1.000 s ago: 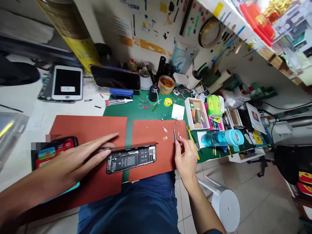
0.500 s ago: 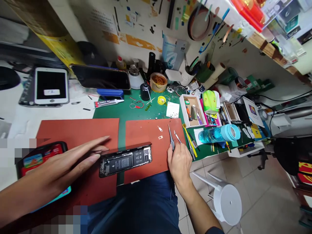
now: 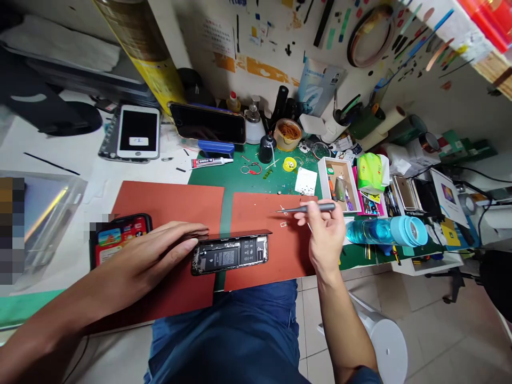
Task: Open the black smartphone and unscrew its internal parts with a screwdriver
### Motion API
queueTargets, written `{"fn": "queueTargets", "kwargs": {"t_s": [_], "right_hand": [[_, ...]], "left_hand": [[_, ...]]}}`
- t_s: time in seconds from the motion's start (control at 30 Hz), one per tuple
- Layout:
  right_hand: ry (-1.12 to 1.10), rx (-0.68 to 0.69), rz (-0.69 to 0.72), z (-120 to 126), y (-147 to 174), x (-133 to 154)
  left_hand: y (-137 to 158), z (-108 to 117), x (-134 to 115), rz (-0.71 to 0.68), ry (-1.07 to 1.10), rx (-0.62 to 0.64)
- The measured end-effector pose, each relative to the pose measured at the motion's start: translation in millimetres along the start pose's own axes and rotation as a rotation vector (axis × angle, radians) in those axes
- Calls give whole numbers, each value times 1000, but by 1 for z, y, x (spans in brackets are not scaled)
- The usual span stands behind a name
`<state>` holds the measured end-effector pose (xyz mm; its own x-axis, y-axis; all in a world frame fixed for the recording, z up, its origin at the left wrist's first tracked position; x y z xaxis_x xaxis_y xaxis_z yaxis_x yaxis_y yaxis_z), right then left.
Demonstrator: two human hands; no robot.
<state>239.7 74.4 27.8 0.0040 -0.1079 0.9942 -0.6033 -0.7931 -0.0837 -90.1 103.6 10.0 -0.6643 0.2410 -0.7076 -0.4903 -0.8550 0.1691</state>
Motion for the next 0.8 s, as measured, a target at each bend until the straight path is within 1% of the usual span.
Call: {"fn": "queueTargets", "kwargs": {"t_s": [0.07,0.17,0.37,0.47,0.53,0.63,0.73,0.8], "right_hand": [[66,59,3,-14,0,-11],[152,95,49,-28,1,-24],[342,83,146,-33,4,-35],[396,87,151,-35,6,-35],[363,85,128,-36,7,-31],[222,72,70,-35,12,-21],[87,78,-26,-30,19,-8],[35,100,-100,-27,24,0]], "left_hand": [[1,-1,-1,-23,20,-20],[3,-3,-1,-51,54,-33],[8,-8,3,-131,169,-28],[10,-10,9,-225,194,0],[10,-10,11,-273,188,14],[10,-7,10,-289,163,27],[8,-4,5,-323,145,32],[8,-3,3,-329,126,10]]}}
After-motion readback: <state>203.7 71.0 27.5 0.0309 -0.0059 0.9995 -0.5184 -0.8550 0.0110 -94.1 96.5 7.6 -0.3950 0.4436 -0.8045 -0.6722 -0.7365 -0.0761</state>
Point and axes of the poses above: each hand's wrist, its own y-axis away from the middle knuckle, its own z-axis out of the back of the hand, x = y × z, the point moved 1 cm from there along -y, towards the middle knuckle, and after that the axes turned 4 degrees about -x, right-handed, at the moved point
